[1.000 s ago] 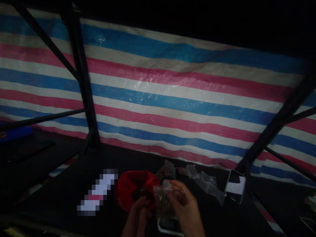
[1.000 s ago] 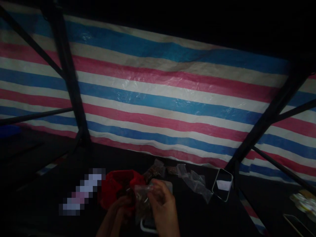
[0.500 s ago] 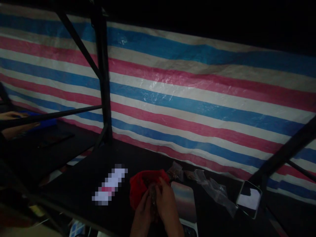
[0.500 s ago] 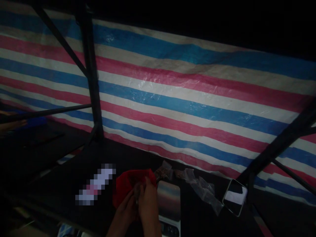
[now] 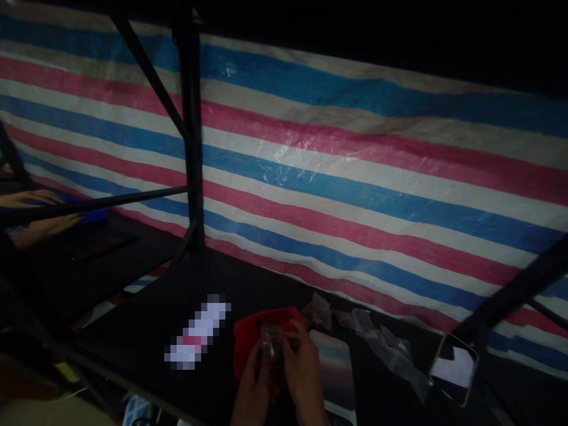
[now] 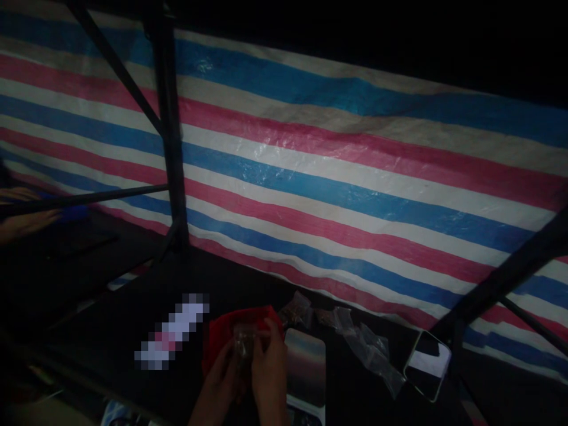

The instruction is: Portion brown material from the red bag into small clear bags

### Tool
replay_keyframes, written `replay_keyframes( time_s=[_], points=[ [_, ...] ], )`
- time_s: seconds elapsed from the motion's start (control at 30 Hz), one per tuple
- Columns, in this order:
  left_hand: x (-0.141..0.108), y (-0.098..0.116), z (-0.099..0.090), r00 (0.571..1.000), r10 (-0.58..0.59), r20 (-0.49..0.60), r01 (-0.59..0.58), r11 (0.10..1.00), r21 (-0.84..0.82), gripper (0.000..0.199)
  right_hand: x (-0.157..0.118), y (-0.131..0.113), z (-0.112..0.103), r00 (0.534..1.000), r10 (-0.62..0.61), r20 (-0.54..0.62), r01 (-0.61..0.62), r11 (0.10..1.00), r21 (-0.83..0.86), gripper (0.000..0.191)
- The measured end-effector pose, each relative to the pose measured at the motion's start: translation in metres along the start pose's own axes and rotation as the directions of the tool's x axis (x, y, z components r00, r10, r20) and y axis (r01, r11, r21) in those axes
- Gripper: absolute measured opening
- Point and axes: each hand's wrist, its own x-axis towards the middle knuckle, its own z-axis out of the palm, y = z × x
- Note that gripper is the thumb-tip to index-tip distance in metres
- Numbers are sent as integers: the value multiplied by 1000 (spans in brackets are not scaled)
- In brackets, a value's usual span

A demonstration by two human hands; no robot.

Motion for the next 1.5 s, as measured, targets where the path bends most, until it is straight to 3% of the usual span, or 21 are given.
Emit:
replay_keyframes(
  time_s=[0.17,0.27,0.37,0.5,0.67,0.77,0.97,1.27,1.5],
  points=[
    [-4,8,-11,986,162,44,-164,984,69,62,-12,-13,-13,1000,15,1,-15,986,163,52],
    [-7,14,-10,969,230,91,-239,966,97,58,-15,-23,-19,1000,14,7,-15,970,241,43],
    [-11,22,-6,951,279,130,-293,951,103,54,-18,-32,-24,1000,-1,-5,3,964,265,34],
    [-15,28,-7,938,305,166,-328,935,136,53,-23,-34,-50,996,1,-85,19,972,235,41],
    [-15,19,-19,938,348,2,-342,921,188,59,-20,-8,-107,968,73,-238,-42,990,134,53],
    [-14,15,-25,941,331,-73,-314,932,183,60,-11,13,-128,952,108,-286,-104,994,28,51],
    [-8,21,-30,940,299,-166,-272,948,165,62,-9,37,-137,882,32,-469,-131,975,-180,55],
    [-10,32,-41,934,276,-226,-241,956,169,66,-56,75,-171,781,45,-622,-233,946,-224,59],
    [-10,35,-33,923,281,-264,-234,952,198,65,-58,75,-168,792,21,-610,-211,947,-241,62]
  ],
)
